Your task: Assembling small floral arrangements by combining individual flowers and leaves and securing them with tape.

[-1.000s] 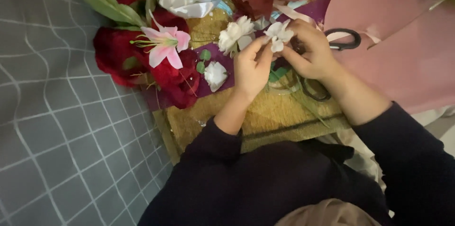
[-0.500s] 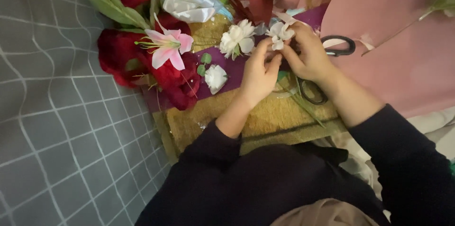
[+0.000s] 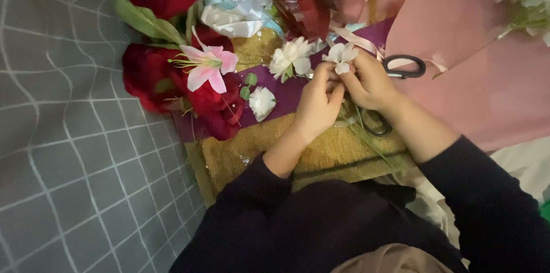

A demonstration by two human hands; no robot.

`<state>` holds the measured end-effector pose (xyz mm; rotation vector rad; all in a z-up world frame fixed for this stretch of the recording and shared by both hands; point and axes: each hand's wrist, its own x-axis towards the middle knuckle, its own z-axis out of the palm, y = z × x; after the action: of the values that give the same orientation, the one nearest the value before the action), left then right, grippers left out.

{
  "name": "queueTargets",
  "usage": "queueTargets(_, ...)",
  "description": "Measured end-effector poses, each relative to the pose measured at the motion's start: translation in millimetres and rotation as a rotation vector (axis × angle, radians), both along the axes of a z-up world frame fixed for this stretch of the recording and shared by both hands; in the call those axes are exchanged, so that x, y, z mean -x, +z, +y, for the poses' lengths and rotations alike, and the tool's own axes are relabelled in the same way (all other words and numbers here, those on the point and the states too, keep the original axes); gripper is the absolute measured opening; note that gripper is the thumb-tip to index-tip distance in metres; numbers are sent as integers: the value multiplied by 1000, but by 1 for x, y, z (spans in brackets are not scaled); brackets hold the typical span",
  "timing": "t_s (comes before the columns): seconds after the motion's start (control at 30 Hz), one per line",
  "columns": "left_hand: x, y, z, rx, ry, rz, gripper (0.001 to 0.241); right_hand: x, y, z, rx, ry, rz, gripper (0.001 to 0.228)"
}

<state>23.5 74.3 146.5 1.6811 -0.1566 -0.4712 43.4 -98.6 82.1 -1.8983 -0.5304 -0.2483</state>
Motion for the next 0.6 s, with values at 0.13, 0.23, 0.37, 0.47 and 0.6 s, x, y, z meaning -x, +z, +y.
queueTargets(0.13, 0, 4, 0, -21, -5, 8, 28, -7, -10, -6, -18, 12, 0, 29)
queueTargets(0.23, 0, 4, -1, 0, 17, 16, 26, -7, 1, -6, -59, 39, -23, 29)
queueTargets(0.37, -1, 2, 0, -5, 39, -15, 23, -7, 13, -1, -79, 24, -53, 23)
queueTargets(0.47, 0, 1, 1, -5, 71, -50, 22, -4, 13, -2, -74, -17, -77, 16)
queueTargets(0.6, -1, -7, 1, 22, 113, -63, 17, -1, 21, 0, -60, -79, -123, 15)
